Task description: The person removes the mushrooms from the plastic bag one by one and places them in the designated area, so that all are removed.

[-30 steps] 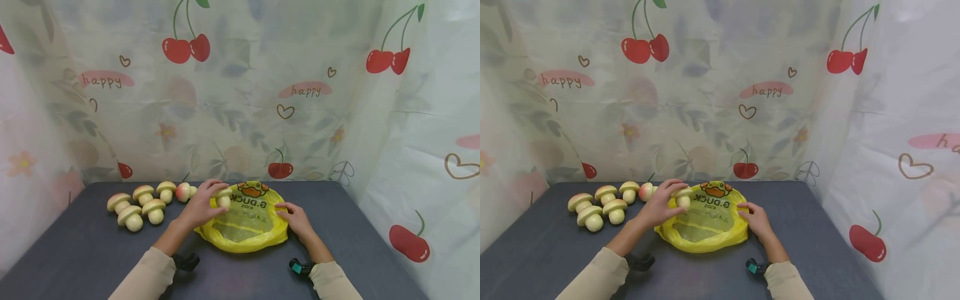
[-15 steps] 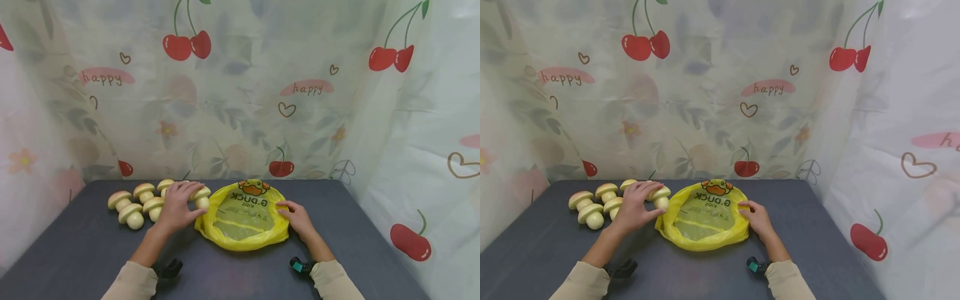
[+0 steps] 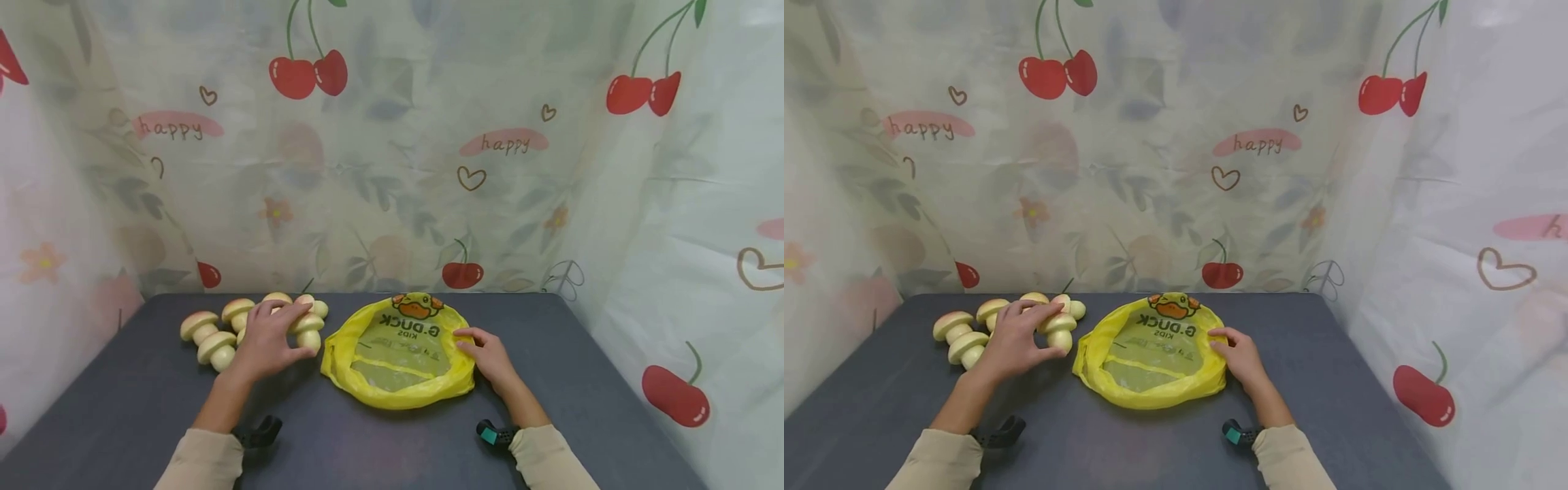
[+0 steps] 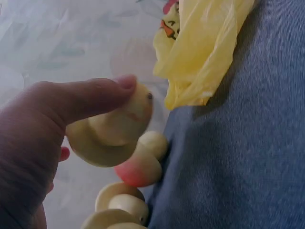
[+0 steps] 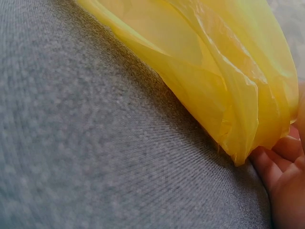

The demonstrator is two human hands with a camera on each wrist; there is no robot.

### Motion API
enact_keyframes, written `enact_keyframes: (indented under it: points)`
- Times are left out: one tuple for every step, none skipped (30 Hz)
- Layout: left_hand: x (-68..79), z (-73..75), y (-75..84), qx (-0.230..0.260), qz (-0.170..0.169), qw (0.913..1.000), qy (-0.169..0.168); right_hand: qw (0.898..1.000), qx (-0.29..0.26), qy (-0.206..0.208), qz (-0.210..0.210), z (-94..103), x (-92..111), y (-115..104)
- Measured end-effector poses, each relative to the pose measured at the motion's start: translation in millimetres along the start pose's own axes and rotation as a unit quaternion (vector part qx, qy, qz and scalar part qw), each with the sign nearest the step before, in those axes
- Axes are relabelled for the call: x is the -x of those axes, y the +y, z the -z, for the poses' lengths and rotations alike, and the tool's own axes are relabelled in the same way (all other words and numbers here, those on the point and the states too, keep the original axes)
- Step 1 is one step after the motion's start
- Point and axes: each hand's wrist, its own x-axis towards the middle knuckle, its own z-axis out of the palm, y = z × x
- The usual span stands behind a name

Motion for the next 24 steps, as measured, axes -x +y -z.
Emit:
enact_keyframes:
  points:
    - [1.0,-0.2,-1.6,-0.001,0.001,1.0,-0.006,1.0,0.001,0.0,-0.001,0.2,-0.1,-0.3]
    - [2.0,-0.4,-2.9,-0.002,0.003,0.9999,-0.013,1.0,0.003,0.0,0.0,0.3,-0.3,-0.3]
    - [3.2,-1.0,-4.5,-0.006,0.006,0.9998,-0.02,1.0,0.003,0.001,-0.003,0.3,-0.4,-0.4]
    - [4.3,-1.7,-6.0,-0.01,0.009,0.9995,-0.028,1.0,0.003,0.001,-0.005,0.2,-0.6,-0.4]
    - [5.5,-2.5,-7.4,-0.015,0.014,0.9991,-0.036,1.0,0.004,0.0,-0.005,0.2,-0.5,-0.4]
    - [6.3,-3.4,-8.8,-0.018,0.019,0.9987,-0.045,1.0,0.004,-0.001,-0.005,0.3,-0.8,-0.4]
    - [7.1,-4.0,-9.9,-0.024,0.023,0.998,-0.054,1.0,0.003,-0.001,-0.007,0.3,-1.0,-0.5]
    - [8.0,-4.8,-11.1,-0.028,0.027,0.9973,-0.062,1.0,0.003,-0.001,-0.007,0.2,-1.2,-0.6]
    - [8.8,-5.4,-12.1,-0.032,0.03,0.9966,-0.07,1.0,0.001,-0.001,-0.009,0.2,-1.7,-0.7]
    - [9.4,-6.2,-13.2,-0.034,0.032,0.996,-0.076,1.0,0.0,-0.001,-0.009,0.0,-1.8,-0.3]
    - [10.1,-6.8,-14.0,-0.036,0.036,0.9954,-0.082,1.0,0.001,-0.001,-0.009,-0.2,-1.9,0.0]
    - [10.7,-7.2,-14.7,-0.037,0.038,0.9949,-0.086,1.0,0.0,-0.001,-0.01,-0.4,-2.1,0.5]
    - [11.3,-7.5,-15.4,-0.039,0.039,0.9944,-0.09,1.0,0.001,-0.002,-0.01,-0.5,-2.0,0.5]
    - [11.9,-7.7,-16.0,-0.039,0.041,0.9941,-0.092,1.0,0.001,-0.002,-0.011,-0.7,-2.1,0.7]
    - [12.3,-7.8,-16.5,-0.039,0.042,0.9939,-0.094,1.0,0.0,-0.001,-0.011,-0.8,-2.2,0.9]
    - [12.6,-8.0,-17.1,-0.04,0.043,0.9939,-0.093,1.0,0.0,-0.001,-0.011,-0.9,-2.1,0.8]
    - [13.0,-8.0,-17.4,-0.041,0.044,0.9939,-0.093,1.0,0.0,-0.001,-0.011,-0.9,-2.0,0.6]
    - [13.2,-8.2,-18.0,-0.041,0.044,0.994,-0.091,1.0,-0.002,-0.001,-0.011,-0.9,-1.9,0.5]
    - [13.5,-8.3,-18.5,-0.042,0.043,0.9942,-0.089,1.0,-0.003,-0.001,-0.01,-0.9,-1.8,0.3]
    - [13.9,-8.8,-19.2,-0.042,0.043,0.9945,-0.086,1.0,-0.004,-0.001,-0.009,-0.9,-1.8,0.2]
    - [14.2,-9.3,-19.8,-0.043,0.041,0.9948,-0.083,1.0,-0.003,-0.002,-0.007,-0.7,-1.6,-0.1]
    - [14.5,-10.0,-20.5,-0.042,0.04,0.9951,-0.08,1.0,-0.004,-0.002,-0.007,-0.4,-1.4,-0.2]
    - [15.0,-10.6,-21.2,-0.044,0.038,0.9952,-0.079,1.0,-0.004,-0.002,-0.007,0.0,-1.2,-0.1]
    - [15.2,-11.5,-21.8,-0.044,0.037,0.9953,-0.077,1.0,-0.005,-0.002,-0.008,0.5,-0.8,0.0]
